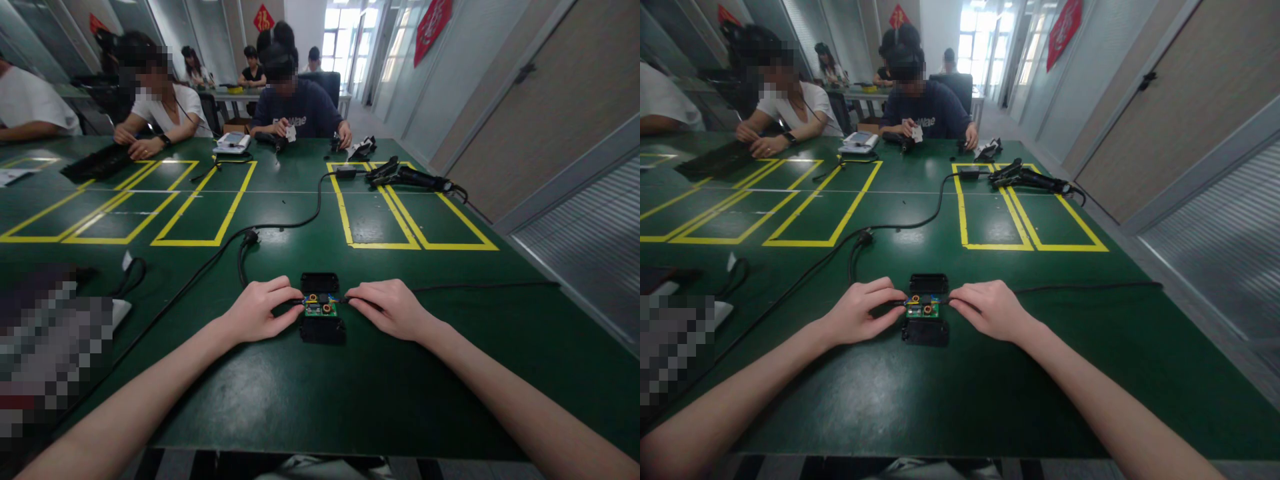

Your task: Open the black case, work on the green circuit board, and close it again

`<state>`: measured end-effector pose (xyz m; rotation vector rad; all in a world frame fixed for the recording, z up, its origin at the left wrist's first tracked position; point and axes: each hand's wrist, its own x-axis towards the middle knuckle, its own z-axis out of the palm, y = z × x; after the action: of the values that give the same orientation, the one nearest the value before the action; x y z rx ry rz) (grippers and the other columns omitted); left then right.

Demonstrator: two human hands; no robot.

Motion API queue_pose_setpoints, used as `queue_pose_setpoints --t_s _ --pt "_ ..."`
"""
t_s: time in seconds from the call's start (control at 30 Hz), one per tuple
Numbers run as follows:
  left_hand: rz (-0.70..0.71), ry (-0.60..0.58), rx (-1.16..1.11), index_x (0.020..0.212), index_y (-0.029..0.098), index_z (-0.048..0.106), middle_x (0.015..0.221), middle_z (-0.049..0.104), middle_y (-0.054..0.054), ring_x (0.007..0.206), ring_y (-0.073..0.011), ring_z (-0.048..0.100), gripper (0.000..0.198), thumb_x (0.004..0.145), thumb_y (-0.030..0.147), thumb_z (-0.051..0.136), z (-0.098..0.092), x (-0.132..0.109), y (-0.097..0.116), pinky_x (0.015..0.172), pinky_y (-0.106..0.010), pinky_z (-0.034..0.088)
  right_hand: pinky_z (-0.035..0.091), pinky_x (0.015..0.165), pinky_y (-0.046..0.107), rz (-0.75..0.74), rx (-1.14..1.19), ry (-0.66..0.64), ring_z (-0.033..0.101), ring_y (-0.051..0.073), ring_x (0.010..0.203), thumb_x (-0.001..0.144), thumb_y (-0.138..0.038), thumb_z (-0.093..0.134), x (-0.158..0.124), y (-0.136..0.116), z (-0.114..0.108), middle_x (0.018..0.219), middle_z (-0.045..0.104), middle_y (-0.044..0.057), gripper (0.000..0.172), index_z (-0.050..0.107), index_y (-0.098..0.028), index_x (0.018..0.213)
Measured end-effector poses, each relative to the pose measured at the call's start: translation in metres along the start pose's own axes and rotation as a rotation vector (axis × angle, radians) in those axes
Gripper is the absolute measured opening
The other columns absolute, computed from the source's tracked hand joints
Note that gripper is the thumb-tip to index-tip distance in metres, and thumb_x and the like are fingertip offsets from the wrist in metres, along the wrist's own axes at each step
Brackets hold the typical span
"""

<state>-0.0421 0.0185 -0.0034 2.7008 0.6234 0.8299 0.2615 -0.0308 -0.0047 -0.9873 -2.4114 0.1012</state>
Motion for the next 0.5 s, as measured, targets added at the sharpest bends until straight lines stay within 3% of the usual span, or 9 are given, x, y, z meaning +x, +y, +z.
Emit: queue_pose_setpoints --t_s 0.3,0.5 --pt "0.052 -0.102 -0.113 0.104 0.016 0.071 0.08 0.066 -0.003 0.064 -0.0119 0.061 0.02 0.105 0.026 0.054 -0.001 -0.004 0.01 0.055 -0.023 0.042 0.043 0.055 0.023 -0.049 0.127 -0.049 0.063 0.01 0.054 0.105 -0.024 0.053 -0.002 -0.009 -0.005 0.073 0.074 0.002 0.024 0.072 -0.016 0.094" --pt "0.054 -0.178 -0.132 0.105 0.017 0.071 0.082 0.066 -0.003 0.066 -0.0126 0.062 0.018 0.105 0.026 0.055 -0.001 -0.008 0.011 0.055 -0.022 0.042 0.041 0.055 0.024 -0.033 0.169 -0.132 0.063 0.01 0.055 0.104 -0.025 0.053 -0.003 -0.013 -0.004 0.071 0.073 0.001 0.025 0.071 -0.017 0.09"
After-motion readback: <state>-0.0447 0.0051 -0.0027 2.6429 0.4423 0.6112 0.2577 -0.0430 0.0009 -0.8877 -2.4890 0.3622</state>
